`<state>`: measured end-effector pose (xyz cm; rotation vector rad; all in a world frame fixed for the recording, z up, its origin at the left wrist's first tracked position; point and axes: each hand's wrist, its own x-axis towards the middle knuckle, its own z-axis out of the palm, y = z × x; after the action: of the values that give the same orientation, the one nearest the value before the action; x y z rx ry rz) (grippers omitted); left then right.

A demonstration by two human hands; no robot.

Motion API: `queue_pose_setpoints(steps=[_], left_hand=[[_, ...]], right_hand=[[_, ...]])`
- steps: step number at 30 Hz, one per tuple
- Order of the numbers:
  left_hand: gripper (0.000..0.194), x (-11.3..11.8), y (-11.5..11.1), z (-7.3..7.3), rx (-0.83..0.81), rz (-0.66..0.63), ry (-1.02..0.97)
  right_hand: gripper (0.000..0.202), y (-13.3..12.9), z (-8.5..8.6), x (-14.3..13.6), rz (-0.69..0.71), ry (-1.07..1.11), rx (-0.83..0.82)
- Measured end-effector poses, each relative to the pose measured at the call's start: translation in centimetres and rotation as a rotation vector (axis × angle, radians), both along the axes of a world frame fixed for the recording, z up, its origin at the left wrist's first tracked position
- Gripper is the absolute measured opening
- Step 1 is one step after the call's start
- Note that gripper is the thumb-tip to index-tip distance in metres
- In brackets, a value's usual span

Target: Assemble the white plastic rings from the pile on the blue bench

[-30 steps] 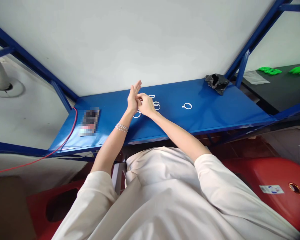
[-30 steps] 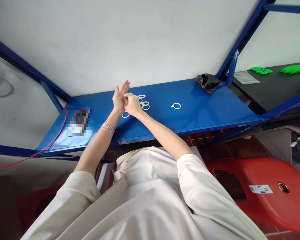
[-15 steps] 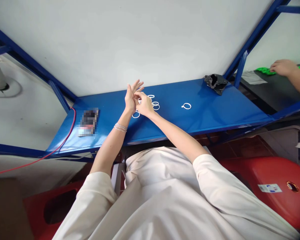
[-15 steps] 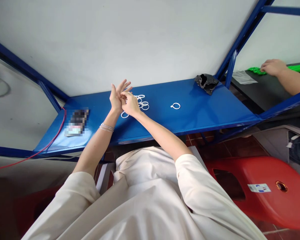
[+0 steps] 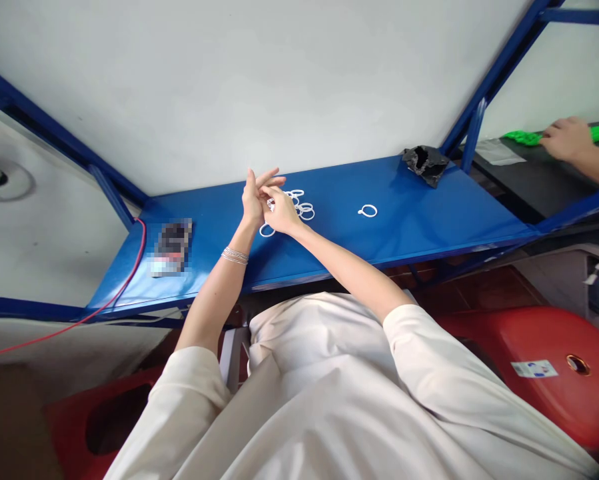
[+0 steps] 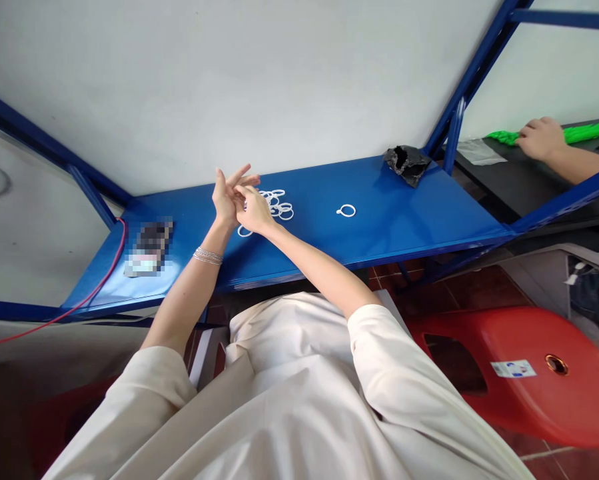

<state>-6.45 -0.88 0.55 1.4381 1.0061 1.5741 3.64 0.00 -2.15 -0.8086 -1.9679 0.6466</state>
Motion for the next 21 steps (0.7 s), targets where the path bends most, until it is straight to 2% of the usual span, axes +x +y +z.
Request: queue_pose_setpoints(steps=[4,11,16,21], left_hand=[[0.093,-0.2,-0.1,0.3,0.010,0.005,0.008],[0.093,-0.4,0.0,0.5,0.015,-0.009,-0.018],[0.092,-0.2,0.1,0.1,-0.018,-0.025,-0.035],[0.086,0.0,0.1,0.1,-0.046,0.003,-0.045]], right_hand=[[0.028,-0.3,0.0,-0.3,0.009,0.032,0.008],[0.046,-0.1,-0.4,-0.8,0.005,0.066,0.043],[0.039,0.4,-1.0,-0.7,-0.022,0.045,0.037],[0.035,0.2,-1.0,-0.7,-0.016,0.122,-0.010]])
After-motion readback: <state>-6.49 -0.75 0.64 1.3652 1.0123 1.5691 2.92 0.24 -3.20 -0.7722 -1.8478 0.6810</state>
